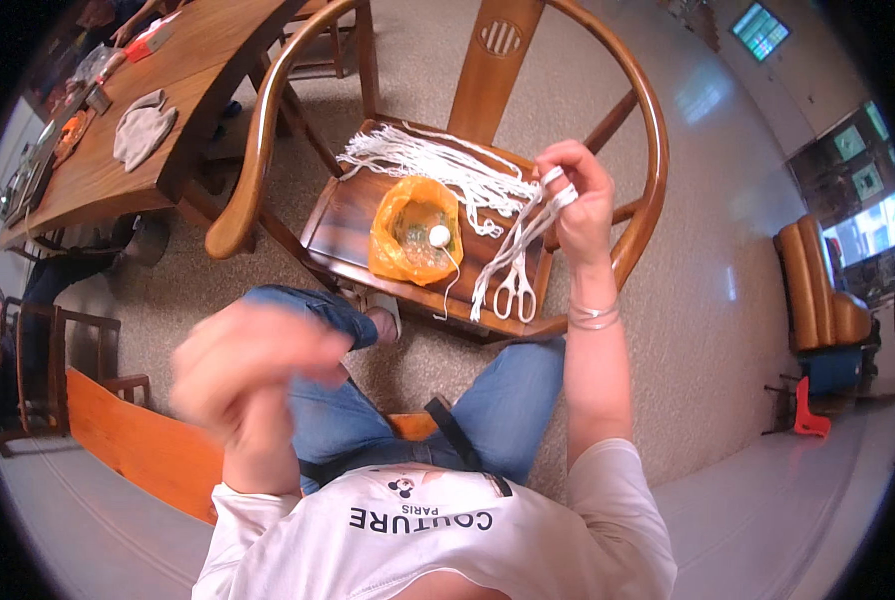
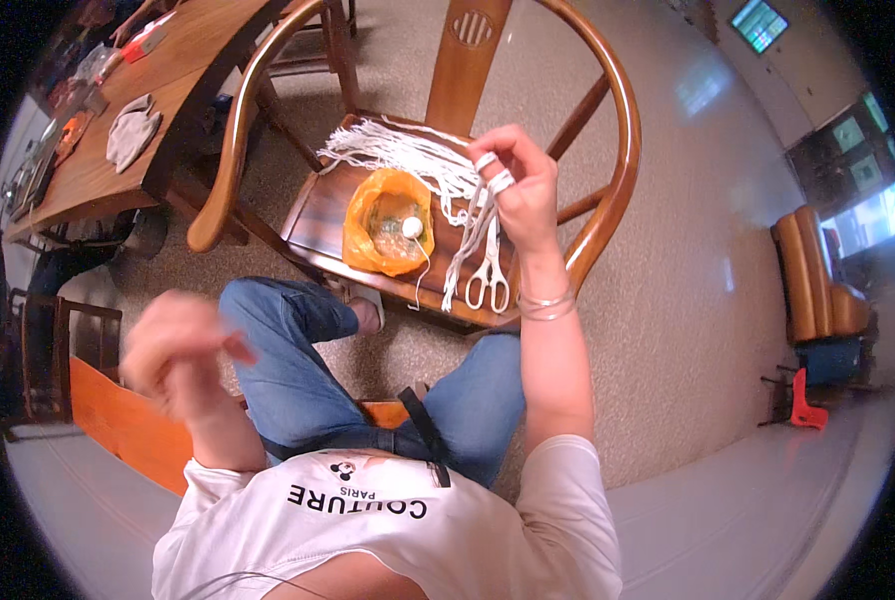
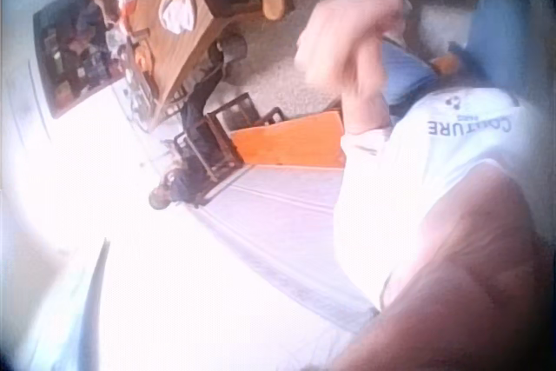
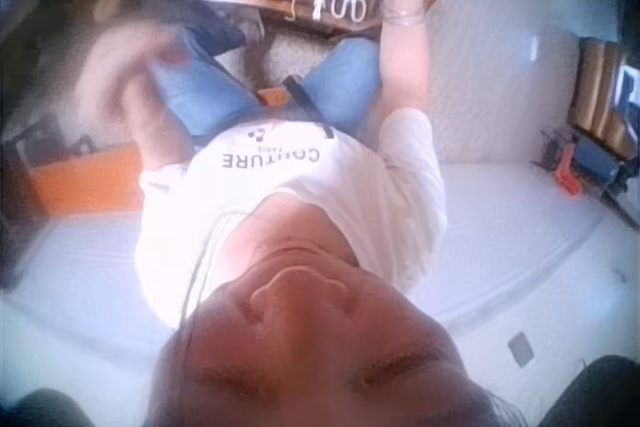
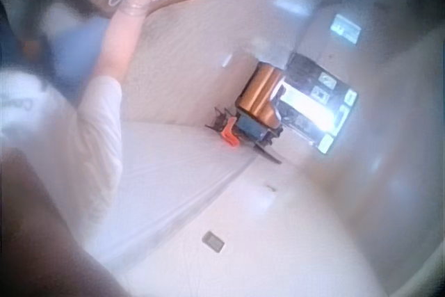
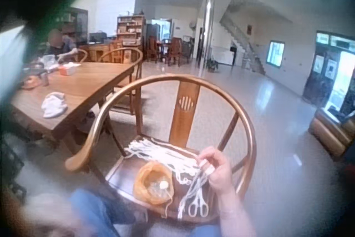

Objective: The person knots white cords together and trims the ends using scissors.

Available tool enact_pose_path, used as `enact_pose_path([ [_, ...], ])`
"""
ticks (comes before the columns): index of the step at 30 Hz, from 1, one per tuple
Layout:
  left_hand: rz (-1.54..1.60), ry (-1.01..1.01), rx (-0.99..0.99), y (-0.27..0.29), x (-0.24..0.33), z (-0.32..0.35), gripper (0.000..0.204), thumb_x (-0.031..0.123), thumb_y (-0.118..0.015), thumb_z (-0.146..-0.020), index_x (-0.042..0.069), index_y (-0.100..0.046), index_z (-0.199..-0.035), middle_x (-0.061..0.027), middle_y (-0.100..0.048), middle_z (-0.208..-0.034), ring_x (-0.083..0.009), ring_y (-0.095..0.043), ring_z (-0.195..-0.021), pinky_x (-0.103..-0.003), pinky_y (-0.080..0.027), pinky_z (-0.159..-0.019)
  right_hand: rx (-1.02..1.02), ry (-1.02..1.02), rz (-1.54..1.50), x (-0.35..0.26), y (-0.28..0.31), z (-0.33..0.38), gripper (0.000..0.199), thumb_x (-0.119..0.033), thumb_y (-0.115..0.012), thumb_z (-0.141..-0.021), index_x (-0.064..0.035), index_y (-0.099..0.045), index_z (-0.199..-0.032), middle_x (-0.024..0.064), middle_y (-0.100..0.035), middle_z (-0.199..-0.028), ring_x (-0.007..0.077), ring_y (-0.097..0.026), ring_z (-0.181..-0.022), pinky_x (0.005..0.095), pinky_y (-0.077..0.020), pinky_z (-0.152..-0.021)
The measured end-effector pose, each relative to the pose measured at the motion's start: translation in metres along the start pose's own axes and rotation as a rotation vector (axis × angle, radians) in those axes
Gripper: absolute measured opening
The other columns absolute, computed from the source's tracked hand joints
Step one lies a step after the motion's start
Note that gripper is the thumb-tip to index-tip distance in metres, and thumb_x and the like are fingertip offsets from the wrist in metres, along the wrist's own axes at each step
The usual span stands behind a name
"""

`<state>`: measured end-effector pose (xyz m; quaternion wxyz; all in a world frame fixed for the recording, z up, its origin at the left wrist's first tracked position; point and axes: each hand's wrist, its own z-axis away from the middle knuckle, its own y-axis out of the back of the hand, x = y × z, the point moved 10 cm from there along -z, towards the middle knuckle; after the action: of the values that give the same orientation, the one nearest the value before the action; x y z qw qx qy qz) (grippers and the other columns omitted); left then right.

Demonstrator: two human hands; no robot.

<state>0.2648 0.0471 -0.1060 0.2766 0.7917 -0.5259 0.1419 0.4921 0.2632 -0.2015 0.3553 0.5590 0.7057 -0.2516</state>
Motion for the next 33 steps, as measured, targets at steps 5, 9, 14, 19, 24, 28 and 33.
enact_pose_path([
  [5,0.100,0.585,-0.036,-0.075,-0.127,0.056,0.018,0.005,-0.060,-0.082,-0.001,-0.065,-0.098,-0.0091,-0.065,-0.089,-0.0152,-0.062,-0.079,-0.027,-0.049,-0.070,-0.024,-0.125,-0.129,-0.014,-0.032,0.018,0.002,0.000,-0.062,-0.081,0.0003,-0.063,-0.083,0.0021,-0.056,-0.083,0.0091,-0.051,-0.077,0.0218,-0.0397,-0.067],
  [9,0.228,0.454,-0.128,-0.119,-0.119,0.036,0.028,0.008,-0.063,-0.082,0.001,-0.061,-0.109,-0.0112,-0.063,-0.106,-0.0223,-0.058,-0.101,-0.032,-0.042,-0.090,-0.028,-0.241,-0.281,-0.018,-0.051,0.034,0.006,0.000,-0.066,-0.078,-0.0006,-0.066,-0.084,0.0015,-0.053,-0.083,0.0083,-0.050,-0.076,0.0209,-0.0393,-0.067],
  [14,0.412,0.402,-0.232,-0.148,-0.105,0.023,0.017,0.009,-0.057,-0.087,0.000,-0.058,-0.101,-0.0124,-0.060,-0.088,-0.0215,-0.058,-0.077,-0.031,-0.046,-0.068,-0.075,-0.213,-0.299,-0.042,-0.064,0.032,0.007,-0.003,-0.066,-0.078,-0.0021,-0.060,-0.081,0.0018,-0.049,-0.086,0.0078,-0.048,-0.076,0.0201,-0.0391,-0.066],
  [19,0.630,0.534,-0.229,-0.153,-0.107,0.027,0.016,0.012,-0.047,-0.094,-0.001,-0.055,-0.098,-0.0065,-0.061,-0.082,-0.0118,-0.057,-0.072,-0.026,-0.045,-0.068,-0.100,-0.189,-0.269,-0.049,-0.064,0.021,0.013,-0.008,-0.062,-0.084,-0.0048,-0.049,-0.085,0.0009,-0.047,-0.084,0.0073,-0.046,-0.074,0.0195,-0.0388,-0.066],
  [24,1.061,0.672,-0.233,-0.177,-0.110,0.047,0.020,0.017,-0.043,-0.097,0.000,-0.053,-0.101,-0.0022,-0.061,-0.082,-0.0067,-0.057,-0.075,-0.023,-0.046,-0.069,-0.174,-0.225,-0.258,-0.048,-0.070,0.009,0.015,-0.010,-0.062,-0.085,-0.0052,-0.047,-0.087,0.0016,-0.049,-0.084,0.0079,-0.047,-0.076,0.0199,-0.0394,-0.067],
  [28,0.997,0.675,-0.198,-0.173,-0.122,0.056,0.023,0.018,-0.043,-0.097,-0.001,-0.056,-0.100,-0.0031,-0.062,-0.084,-0.0066,-0.059,-0.074,-0.021,-0.048,-0.065,-0.201,-0.196,-0.186,-0.061,-0.064,-0.004,0.016,-0.002,-0.064,-0.081,-0.0040,-0.048,-0.083,0.0017,-0.050,-0.082,0.0076,-0.050,-0.074,0.0207,-0.0443,-0.065],
  [33,1.020,0.679,-0.097,-0.168,-0.123,0.051,0.025,0.014,-0.043,-0.097,-0.003,-0.057,-0.109,-0.0045,-0.064,-0.086,-0.0072,-0.060,-0.076,-0.022,-0.050,-0.070,-0.114,0.138,0.229,-0.095,-0.050,-0.014,0.022,0.010,-0.066,-0.073,-0.0021,-0.051,-0.083,0.0043,-0.052,-0.081,0.0087,-0.051,-0.070,0.0214,-0.0448,-0.060],
])
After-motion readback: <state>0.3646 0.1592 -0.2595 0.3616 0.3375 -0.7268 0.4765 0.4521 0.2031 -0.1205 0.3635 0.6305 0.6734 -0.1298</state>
